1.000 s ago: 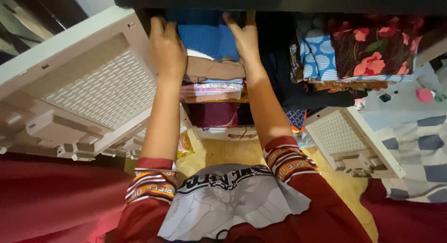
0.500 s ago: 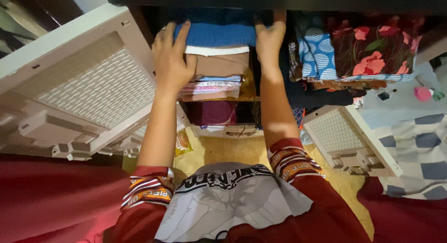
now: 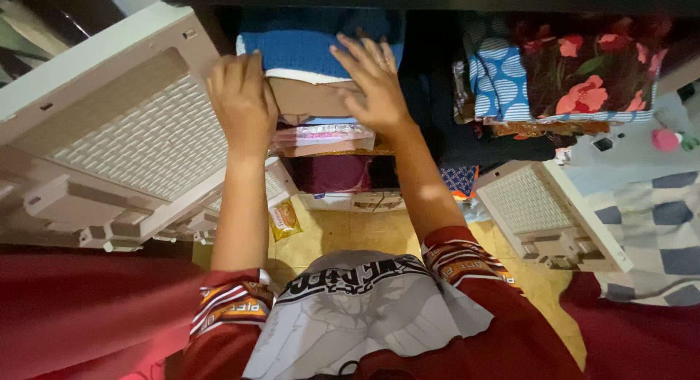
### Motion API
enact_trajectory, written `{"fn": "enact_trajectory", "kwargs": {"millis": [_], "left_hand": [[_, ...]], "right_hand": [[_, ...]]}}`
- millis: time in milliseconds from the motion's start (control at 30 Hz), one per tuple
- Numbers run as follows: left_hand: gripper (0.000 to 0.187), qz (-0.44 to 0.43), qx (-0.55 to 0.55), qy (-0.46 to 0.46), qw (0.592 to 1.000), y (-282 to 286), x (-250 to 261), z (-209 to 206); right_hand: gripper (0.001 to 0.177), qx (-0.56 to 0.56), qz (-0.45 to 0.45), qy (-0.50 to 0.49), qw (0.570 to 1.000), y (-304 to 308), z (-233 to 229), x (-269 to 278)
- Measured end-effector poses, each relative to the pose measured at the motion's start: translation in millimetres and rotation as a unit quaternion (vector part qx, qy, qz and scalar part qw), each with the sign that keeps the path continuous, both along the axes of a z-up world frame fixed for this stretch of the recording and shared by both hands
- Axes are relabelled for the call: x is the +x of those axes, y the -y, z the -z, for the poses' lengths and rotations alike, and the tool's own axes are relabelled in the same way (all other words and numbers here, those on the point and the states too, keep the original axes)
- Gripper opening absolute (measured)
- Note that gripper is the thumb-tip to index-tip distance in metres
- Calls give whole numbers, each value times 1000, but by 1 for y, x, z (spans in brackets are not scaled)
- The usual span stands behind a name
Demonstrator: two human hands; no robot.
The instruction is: The person picks up several articles of clothing from a bed, folds them by hand, and places them onto the shelves of a plastic storage cabinet.
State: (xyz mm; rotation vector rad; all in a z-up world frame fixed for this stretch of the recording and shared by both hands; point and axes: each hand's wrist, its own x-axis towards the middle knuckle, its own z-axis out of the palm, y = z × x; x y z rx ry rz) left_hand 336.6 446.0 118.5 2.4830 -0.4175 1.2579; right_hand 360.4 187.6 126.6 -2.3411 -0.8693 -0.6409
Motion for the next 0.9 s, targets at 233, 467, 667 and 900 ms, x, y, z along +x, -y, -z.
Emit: {"fn": "enact_trajectory", "kwargs": {"millis": [233, 467, 667, 900], "left_hand": [[60, 114, 27, -4, 993, 10, -16, -46], [35, 106, -20, -3, 994, 9, -8, -37], [34, 79, -24, 15, 996, 3, -7, -23], [25, 88, -56, -41, 994, 4, -15, -27]], "right_hand": [[70, 52, -80, -73, 993, 28, 3, 20], [74, -47, -33, -34, 998, 35, -8, 14], [63, -20, 34, -2, 999, 10, -11, 8], [57, -91, 66, 28, 993, 10, -19, -14]]}}
